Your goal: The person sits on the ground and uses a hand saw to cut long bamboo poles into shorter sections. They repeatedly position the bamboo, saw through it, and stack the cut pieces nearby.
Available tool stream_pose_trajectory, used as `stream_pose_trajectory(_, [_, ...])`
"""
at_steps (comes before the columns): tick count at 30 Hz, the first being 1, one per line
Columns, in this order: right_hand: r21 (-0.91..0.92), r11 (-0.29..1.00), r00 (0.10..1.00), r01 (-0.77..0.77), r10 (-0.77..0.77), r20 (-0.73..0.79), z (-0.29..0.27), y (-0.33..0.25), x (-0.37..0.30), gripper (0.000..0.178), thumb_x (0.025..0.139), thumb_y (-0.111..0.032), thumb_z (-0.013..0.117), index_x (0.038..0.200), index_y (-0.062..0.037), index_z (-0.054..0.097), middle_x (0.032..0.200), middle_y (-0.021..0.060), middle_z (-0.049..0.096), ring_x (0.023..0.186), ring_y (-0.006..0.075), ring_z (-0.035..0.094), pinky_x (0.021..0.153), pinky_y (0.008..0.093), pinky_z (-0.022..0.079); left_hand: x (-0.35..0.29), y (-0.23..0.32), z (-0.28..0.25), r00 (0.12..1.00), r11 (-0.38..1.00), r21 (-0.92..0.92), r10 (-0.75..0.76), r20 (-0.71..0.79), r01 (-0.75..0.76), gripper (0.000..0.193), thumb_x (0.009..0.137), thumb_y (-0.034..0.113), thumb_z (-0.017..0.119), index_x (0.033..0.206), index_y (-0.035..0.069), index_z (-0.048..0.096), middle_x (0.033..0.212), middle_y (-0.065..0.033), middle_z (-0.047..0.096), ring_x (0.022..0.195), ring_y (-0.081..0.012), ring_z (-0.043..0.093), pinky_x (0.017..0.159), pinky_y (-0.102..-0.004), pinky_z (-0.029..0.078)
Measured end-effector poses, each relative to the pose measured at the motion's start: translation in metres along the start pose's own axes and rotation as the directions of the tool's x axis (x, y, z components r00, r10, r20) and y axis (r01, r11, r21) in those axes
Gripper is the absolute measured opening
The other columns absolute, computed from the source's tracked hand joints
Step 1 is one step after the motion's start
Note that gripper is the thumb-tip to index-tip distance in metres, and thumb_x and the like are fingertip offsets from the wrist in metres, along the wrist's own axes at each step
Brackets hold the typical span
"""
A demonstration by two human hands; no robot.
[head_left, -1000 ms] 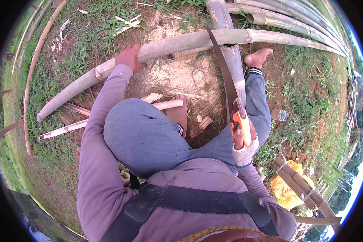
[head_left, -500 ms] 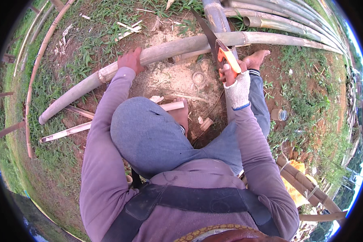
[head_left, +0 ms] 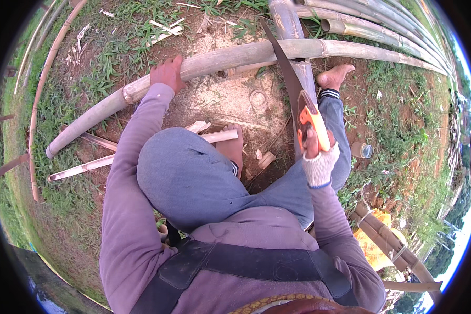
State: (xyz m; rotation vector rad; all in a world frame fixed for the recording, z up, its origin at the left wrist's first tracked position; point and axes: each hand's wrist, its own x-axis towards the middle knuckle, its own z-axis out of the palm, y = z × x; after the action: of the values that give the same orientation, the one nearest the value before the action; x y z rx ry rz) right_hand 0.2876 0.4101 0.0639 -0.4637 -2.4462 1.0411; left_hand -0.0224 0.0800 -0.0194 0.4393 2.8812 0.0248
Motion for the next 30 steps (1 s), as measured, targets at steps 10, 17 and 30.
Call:
stream_pose_trajectory(10, [-0.007,0.994,0.994,0.108,-0.108,-0.021,-0.012,-0.009,-0.021,0.027,0.102,-0.024,0.074,0.104,0.0023,0.069,0.080,0.0139,0.068,0.069,0.0248,0.067,0.062,0.0398,0.052,-0.007,-0.009,-0.005,0.999,0.999,-0.029,-0.022,0.037,0.023,0.069,0.073,0.028,0.095,0.132,0.020,0.059,0.130,-0.0120,0.071,0.126,-0.0369,0.068,0.109,-0.0560,0.050])
stream_pose_trajectory(17, [0.005,0.999,0.998,0.052,-0.052,-0.027,0.033,-0.001,0.041,0.027,0.100,-0.025,0.076,0.103,0.0012,0.070,0.081,0.0177,0.069,0.071,0.0315,0.069,0.063,0.0410,0.052,-0.001,0.000,0.000,0.999,1.000,-0.009,-0.003,0.039,0.003,0.069,0.074,0.028,0.094,0.133,0.020,0.058,0.131,-0.0116,0.070,0.125,-0.0367,0.068,0.107,-0.0554,0.051])
stream_pose_trajectory(30, [0.076,0.995,0.995,-0.066,0.060,0.079,-0.022,0.030,-0.058,0.018,0.101,-0.016,0.072,0.106,0.0010,0.070,0.081,0.0129,0.068,0.068,0.0235,0.068,0.060,0.0363,0.052,-0.002,-0.015,0.009,0.999,0.999,-0.034,0.006,-0.035,-0.007,0.071,0.074,0.026,0.093,0.135,0.021,0.057,0.134,-0.0119,0.069,0.127,-0.0368,0.067,0.111,-0.0563,0.048])
